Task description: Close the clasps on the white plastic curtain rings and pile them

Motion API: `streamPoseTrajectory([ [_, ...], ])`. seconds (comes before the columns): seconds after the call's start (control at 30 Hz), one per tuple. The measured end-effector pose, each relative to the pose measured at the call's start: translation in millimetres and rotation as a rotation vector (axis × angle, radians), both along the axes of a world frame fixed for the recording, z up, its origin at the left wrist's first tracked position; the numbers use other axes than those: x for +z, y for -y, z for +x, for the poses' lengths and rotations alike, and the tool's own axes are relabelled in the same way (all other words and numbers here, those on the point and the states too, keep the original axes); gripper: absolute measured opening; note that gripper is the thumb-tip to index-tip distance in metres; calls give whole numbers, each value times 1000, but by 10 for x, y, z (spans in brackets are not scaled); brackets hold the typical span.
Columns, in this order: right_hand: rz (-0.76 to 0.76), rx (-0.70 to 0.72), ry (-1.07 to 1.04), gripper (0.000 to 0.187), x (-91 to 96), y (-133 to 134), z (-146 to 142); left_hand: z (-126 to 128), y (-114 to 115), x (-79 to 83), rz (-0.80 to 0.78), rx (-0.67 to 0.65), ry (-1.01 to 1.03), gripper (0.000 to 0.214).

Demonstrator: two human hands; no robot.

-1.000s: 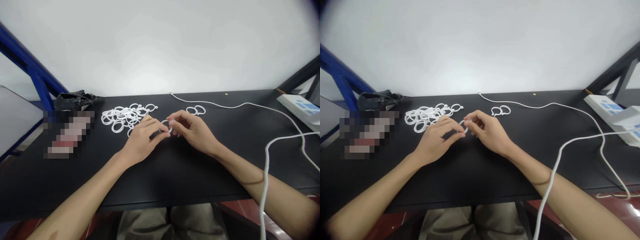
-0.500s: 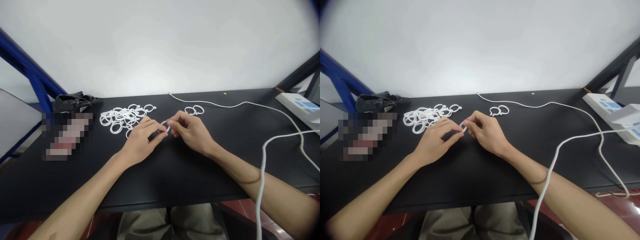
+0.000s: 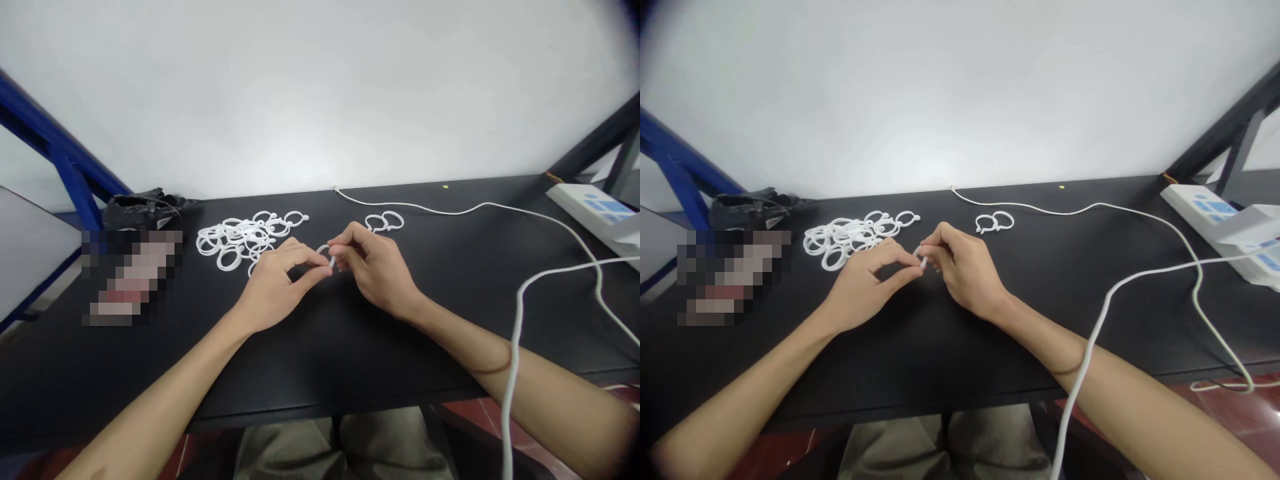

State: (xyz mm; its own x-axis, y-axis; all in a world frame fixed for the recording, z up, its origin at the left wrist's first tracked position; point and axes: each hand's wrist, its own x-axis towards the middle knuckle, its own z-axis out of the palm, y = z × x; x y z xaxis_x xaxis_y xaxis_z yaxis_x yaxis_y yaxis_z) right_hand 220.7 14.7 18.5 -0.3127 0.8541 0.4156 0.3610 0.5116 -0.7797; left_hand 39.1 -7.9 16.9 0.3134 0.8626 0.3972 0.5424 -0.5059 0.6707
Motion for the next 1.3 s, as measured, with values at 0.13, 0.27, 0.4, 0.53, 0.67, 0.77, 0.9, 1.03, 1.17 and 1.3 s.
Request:
streamPoseTrajectory([
  [0.13,25,-21,145,15,24,-77,60,-38,-46,-37,198,55,-93,8],
  [0.27,149,-342,550,34,55,-228,208,-215,-188,-112,464,257,-305,13],
  [0.4,83,-524,930,39,61,-335,369,-430,-342,-187,466,455,-506,18],
  [0.53,-13,-488,1047,35,42,-392,460,-500,-379,-205,409,510,-595,23],
  [0.67,65,-484,934,26,13,-436,493,-432,-318,-155,386,467,-554,26],
  [0.77,215,-484,756,21,9,-428,461,-350,-262,-119,399,414,-482,24],
  [0.9,311,-304,421,16,43,-303,308,-206,-173,-96,378,267,-391,23],
  [1.03,191,-53,148,11,68,-120,125,-57,-68,-77,246,171,-320,43],
  [1.17,84,46,58,11,48,-28,46,-5,-15,-64,102,91,-266,56],
  [1.3,61,35,44,11,32,-24,49,-15,-20,-61,105,34,-241,44],
])
